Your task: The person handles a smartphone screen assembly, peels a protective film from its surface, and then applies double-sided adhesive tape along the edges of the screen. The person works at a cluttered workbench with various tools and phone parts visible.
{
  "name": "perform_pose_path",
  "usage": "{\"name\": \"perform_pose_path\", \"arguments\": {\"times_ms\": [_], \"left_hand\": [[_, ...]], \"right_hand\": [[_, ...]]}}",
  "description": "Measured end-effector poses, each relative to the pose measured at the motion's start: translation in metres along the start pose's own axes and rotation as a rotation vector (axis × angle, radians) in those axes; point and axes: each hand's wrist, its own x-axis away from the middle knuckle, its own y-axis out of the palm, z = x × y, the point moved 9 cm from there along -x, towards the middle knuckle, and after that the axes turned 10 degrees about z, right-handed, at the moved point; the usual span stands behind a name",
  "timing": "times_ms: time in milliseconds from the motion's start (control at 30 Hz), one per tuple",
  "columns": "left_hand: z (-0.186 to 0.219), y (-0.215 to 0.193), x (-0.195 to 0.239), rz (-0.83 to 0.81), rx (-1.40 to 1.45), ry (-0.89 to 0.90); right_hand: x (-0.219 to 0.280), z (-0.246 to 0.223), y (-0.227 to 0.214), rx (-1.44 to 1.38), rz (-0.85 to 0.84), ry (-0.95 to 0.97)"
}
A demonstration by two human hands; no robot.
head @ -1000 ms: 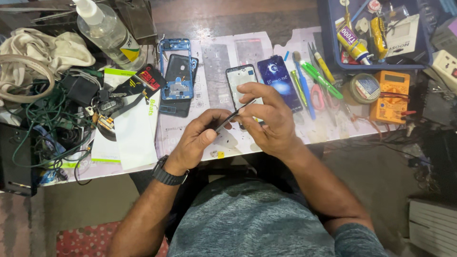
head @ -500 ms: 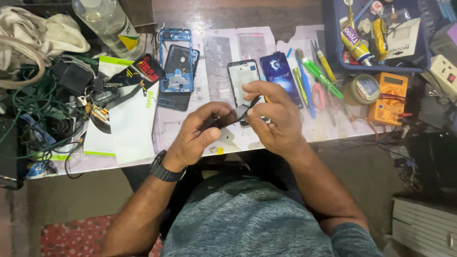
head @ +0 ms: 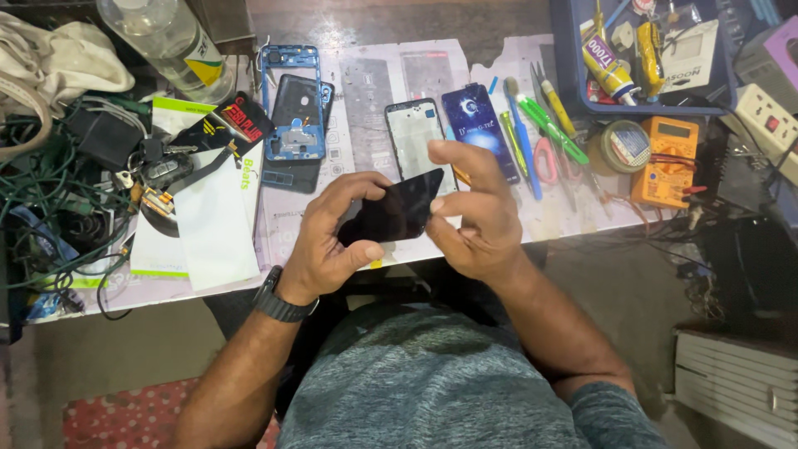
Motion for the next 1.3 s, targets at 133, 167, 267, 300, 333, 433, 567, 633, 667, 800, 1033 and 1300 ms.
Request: {"name": "perform_pose_path", "arguments": {"times_ms": [133, 167, 267, 300, 333, 433, 567, 633, 667, 800, 1033, 1300], "left_hand": [[0.001, -0.002, 0.001, 0.043, -0.029, 0.033], [0.002, -0.003, 0.001, 0.056, -0.038, 0.041], [0.004, -0.005, 0.003, 0.099, -0.073, 0.084], [0.005, -0.006, 0.004, 0.113, -0.086, 0.101], [0.006, -0.006, 0.004, 0.123, -0.105, 0.118], [0.008, -0.006, 0.005, 0.141, -0.142, 0.151], [0.008, -0.005, 0.005, 0.136, -0.138, 0.147], [0.009, -0.004, 0.005, 0.129, -0.135, 0.14], [0.009, -0.003, 0.005, 0.124, -0.133, 0.137], [0.007, -0.003, 0.003, 0.105, -0.12, 0.116], [0.006, 0.0, 0.005, 0.061, -0.17, 0.113], [-0.001, 0.0, 0.011, 0.044, -0.154, 0.121]], "right_hand": [[0.007, 0.009, 0.004, -0.307, 0.061, 0.14], [0.008, 0.01, 0.007, -0.376, 0.066, 0.166], [0.015, 0.011, 0.012, -0.527, 0.076, 0.249], [0.017, 0.012, 0.013, -0.569, 0.079, 0.277], [0.018, 0.012, 0.014, -0.571, 0.078, 0.283], [0.021, 0.014, 0.015, -0.57, 0.07, 0.306], [0.023, 0.016, 0.015, -0.572, 0.054, 0.323], [0.024, 0.015, 0.014, -0.567, 0.05, 0.318], [0.024, 0.014, 0.014, -0.556, 0.049, 0.312], [0.024, 0.014, 0.014, -0.539, 0.041, 0.307], [0.022, 0.011, 0.015, -0.49, 0.045, 0.259], [0.023, 0.009, 0.016, -0.483, 0.049, 0.23]]}}
